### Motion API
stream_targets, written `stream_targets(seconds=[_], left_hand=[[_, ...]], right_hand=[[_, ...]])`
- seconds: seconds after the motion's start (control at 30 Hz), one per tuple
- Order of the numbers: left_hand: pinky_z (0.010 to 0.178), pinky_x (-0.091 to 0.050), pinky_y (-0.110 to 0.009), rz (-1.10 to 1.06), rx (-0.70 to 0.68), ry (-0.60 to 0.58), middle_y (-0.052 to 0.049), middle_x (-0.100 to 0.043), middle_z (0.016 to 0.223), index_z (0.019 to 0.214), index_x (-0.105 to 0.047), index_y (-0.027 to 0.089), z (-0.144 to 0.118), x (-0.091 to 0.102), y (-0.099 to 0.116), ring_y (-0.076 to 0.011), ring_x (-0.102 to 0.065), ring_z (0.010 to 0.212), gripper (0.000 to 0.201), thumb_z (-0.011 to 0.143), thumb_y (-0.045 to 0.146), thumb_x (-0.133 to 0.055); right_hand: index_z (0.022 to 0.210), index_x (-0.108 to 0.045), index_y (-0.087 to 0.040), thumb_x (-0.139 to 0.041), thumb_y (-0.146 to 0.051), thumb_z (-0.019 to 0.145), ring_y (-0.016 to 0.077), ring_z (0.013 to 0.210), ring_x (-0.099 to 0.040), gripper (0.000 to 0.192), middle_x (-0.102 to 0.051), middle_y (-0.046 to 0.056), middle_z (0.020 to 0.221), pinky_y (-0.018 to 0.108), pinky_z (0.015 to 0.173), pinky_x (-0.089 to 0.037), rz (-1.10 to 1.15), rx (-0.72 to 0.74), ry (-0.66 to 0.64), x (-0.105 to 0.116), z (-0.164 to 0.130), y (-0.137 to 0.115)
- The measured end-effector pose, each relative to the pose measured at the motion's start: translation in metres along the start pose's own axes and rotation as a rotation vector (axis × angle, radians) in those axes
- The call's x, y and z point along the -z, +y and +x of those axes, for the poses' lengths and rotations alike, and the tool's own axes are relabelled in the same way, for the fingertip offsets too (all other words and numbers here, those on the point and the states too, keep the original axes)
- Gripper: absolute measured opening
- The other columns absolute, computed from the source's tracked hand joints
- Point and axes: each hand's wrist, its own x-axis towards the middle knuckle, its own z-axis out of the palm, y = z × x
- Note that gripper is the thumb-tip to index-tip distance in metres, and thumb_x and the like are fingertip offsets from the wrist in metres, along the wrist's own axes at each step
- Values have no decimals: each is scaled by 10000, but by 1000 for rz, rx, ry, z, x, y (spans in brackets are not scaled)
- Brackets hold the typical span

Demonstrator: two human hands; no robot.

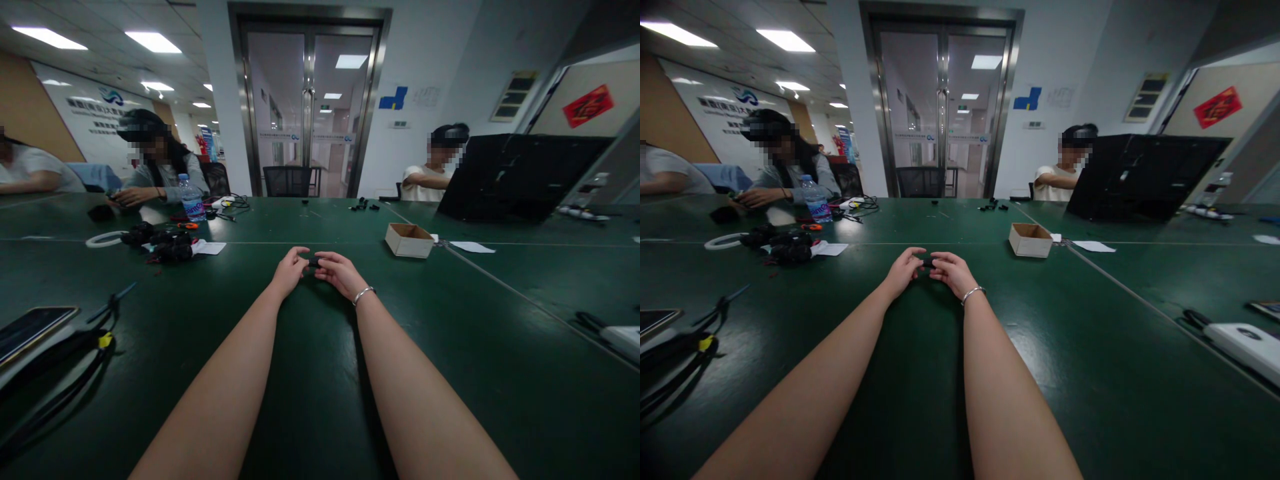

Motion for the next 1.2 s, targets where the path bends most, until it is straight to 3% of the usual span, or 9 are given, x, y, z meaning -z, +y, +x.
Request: stream_targets(seconds=[0.3,0.53,0.73,0.9,1.03,1.2], left_hand=[[504,-364,-204,9,-21,-19,17,-533,579,992,-614,158,1,-1,-4,-100,-466,508,268,840,327,-473],[501,-362,-202,-12,29,-17,18,-565,605,1039,-586,161,0,0,2,-95,-465,489,295,776,192,-458],[515,-382,-210,-39,32,-4,13,-582,601,932,-547,166,-2,0,6,-100,-482,491,167,796,245,-491],[566,-405,-221,-53,-56,79,1,-578,660,874,-576,157,1,1,-1,-113,-528,581,173,803,312,-546],[583,-390,-229,111,-104,37,1,-595,694,890,-617,169,0,2,-9,-126,-537,631,251,780,395,-624],[594,-389,-243,338,-71,-19,4,-618,699,928,-611,192,-12,-5,-5,-140,-552,638,224,781,356,-650]], right_hand=[[891,-676,-151,-640,-21,789,124,605,-638,169,-658,29,724,254,626,-578,14,-6,27,-2,-1,-2],[915,-674,-154,-653,-41,785,134,624,-644,173,-661,34,728,269,649,-581,8,2,9,1,2,1],[927,-662,-162,-688,-55,764,135,634,-650,197,-660,31,763,274,654,-584,1,17,4,2,1,2],[885,-619,-162,-761,-67,663,102,538,-616,280,-668,5,763,204,515,-544,-128,71,-58,-1,4,7],[792,-593,-140,-782,-39,592,71,448,-549,293,-651,-3,692,166,424,-477,-317,107,-73,-4,5,10],[896,-570,-154,-725,-116,679,92,496,-591,269,-653,9,717,191,473,-513,-190,69,-24,-6,-6,7]])
